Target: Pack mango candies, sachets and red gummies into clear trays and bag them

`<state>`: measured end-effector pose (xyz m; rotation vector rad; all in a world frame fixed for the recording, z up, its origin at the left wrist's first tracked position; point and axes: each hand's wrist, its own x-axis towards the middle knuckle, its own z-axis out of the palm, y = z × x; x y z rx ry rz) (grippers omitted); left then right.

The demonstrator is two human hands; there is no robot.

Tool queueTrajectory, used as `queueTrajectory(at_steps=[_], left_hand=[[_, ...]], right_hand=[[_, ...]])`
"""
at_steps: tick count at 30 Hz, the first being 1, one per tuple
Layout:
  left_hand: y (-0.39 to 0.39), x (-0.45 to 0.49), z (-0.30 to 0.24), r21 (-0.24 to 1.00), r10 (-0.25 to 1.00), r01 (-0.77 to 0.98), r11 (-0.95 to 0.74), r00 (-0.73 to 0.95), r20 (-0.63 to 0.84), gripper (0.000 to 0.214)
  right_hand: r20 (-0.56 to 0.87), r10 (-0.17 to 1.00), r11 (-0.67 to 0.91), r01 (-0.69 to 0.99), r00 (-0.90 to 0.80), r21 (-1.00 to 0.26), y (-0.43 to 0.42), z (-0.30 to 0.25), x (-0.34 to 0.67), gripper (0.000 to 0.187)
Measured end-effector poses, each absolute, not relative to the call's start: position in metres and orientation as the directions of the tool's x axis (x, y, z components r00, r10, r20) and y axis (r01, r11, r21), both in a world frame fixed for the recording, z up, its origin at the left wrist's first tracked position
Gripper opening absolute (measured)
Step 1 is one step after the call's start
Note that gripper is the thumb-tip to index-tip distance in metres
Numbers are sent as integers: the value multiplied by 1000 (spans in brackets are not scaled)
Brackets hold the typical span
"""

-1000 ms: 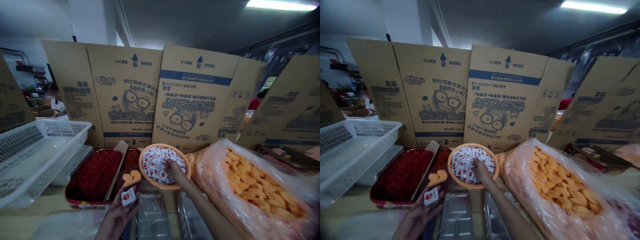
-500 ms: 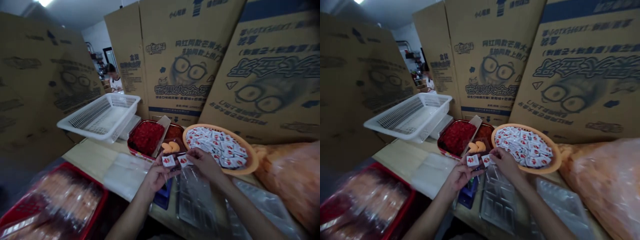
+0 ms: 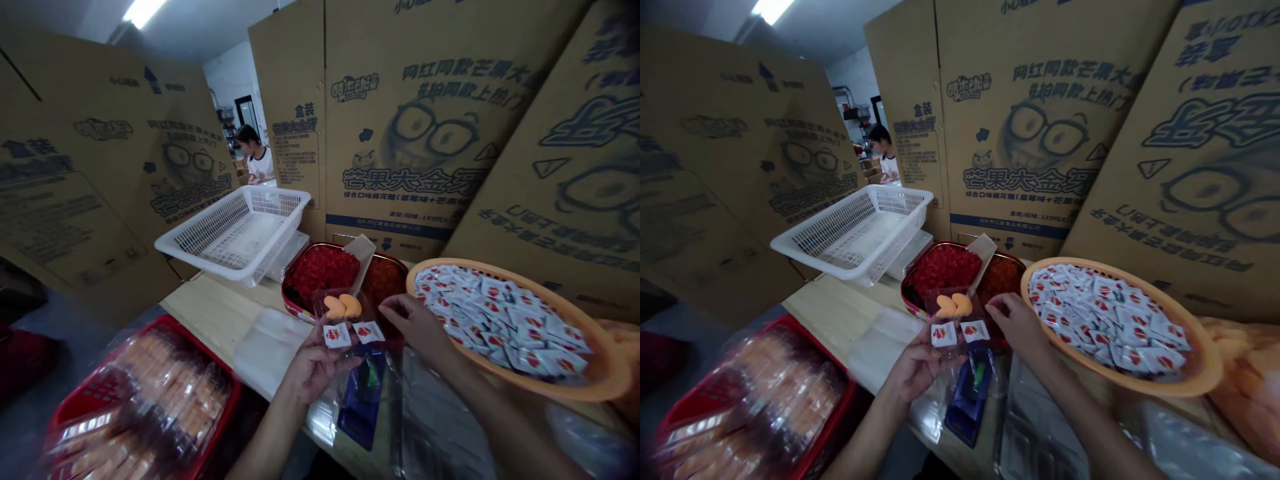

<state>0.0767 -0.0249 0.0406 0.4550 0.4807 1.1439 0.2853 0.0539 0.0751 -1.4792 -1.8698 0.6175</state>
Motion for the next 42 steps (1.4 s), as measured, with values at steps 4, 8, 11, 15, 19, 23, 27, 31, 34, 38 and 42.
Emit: queueTrajectory(at_steps=[4,8,11,15,19,23,27,31,34,38,42], left_hand=[[-34,40,35,591,953,-748,302,261,-156,79],[-46,8,28,609,968,-755,242,147,-203,85],[-53,-7,24,601,967,-768,220,88,-240,88],[-58,-19,18,591,959,-779,210,48,-278,88],[-57,-24,12,603,961,-772,200,37,-273,88],[-49,-22,10,600,966,-775,198,51,-252,91],[-40,-14,14,607,963,-764,219,69,-260,91],[-32,-5,16,621,964,-746,242,114,-239,91],[-26,2,16,626,962,-735,261,145,-231,92],[-20,12,13,620,964,-739,263,166,-210,89],[-14,20,8,607,965,-751,260,176,-196,85]], right_hand=[[182,932,361,792,-312,-492,101,75,251,13],[62,905,415,840,-421,-350,144,59,209,13],[47,892,438,833,-450,-338,162,42,184,16],[48,868,480,809,-495,-340,172,26,166,22],[69,863,486,786,-500,-382,178,19,162,14],[115,894,435,780,-433,-450,176,26,171,8],[129,912,399,770,-390,-498,159,48,207,15],[-40,864,420,763,-502,-490,131,53,253,18],[-185,850,363,803,-493,-472,112,35,269,15],[-176,871,328,810,-458,-486,100,8,268,15],[-187,886,292,823,-425,-487,96,3,265,14]])
